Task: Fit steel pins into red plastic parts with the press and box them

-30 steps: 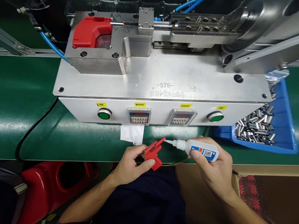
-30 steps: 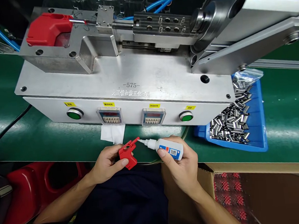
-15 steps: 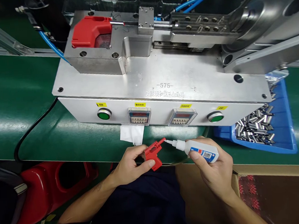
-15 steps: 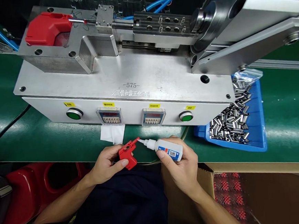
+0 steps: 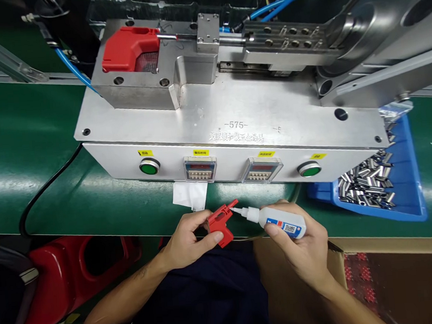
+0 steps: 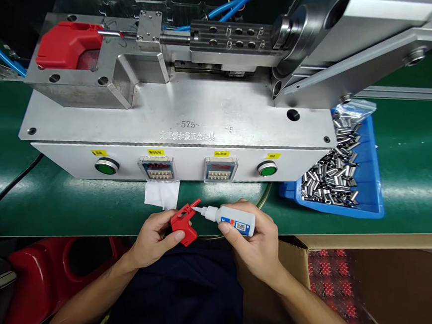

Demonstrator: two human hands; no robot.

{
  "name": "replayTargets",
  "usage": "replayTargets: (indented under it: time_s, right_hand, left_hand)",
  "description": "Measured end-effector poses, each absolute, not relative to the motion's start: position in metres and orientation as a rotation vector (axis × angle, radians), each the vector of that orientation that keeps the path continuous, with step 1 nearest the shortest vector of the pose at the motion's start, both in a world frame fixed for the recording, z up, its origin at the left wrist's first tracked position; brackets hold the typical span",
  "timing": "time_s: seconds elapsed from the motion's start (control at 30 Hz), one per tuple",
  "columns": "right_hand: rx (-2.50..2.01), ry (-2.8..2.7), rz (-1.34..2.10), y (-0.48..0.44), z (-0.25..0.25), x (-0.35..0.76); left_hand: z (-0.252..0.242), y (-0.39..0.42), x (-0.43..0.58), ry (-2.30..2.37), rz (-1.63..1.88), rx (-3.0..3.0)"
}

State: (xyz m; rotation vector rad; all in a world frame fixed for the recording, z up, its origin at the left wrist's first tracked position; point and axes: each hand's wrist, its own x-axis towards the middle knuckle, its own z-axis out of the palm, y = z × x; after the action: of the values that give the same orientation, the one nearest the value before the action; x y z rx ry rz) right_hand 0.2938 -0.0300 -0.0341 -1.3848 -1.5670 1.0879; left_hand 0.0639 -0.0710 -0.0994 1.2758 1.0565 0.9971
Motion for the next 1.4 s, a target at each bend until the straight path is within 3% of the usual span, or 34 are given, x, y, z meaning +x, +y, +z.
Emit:
replayTargets:
  time_s: [0.2, 0.4, 0.7, 1.13, 1.3, 1.4]
  right_hand:
    - [-1.356, -1.378, 1.372, -0.025, -0.039, 0.305]
    - [-1.235, -1.576, 1.537, -0.021, -0.038, 0.306]
    - [-1.394, -2.104, 1.11, -0.029, -0.059, 0.314]
    - [-1.431, -2.135, 0.736, -0.035, 0.003, 0.372]
    - [-1.895, -2.117, 0.269, 0.008, 0.018, 0.409]
    - [-2.195, -2.214, 0.24, 0.045, 0.006, 0.427]
  left_hand:
    - [-0.102, -0.072, 0.063, 1.054, 1.004, 1.278]
    - [-0.103, -0.075, 0.061, 1.104, 0.965, 1.315]
    - [-0.112, -0.091, 0.059, 1.14, 0.943, 1.288]
    - [-0.126, -0.095, 0.06, 1.092, 0.947, 1.219]
    - [-0.128, -0.095, 0.059, 1.064, 0.923, 1.209]
    - [-0.128, -0.093, 0.059, 1.061, 0.904, 1.204]
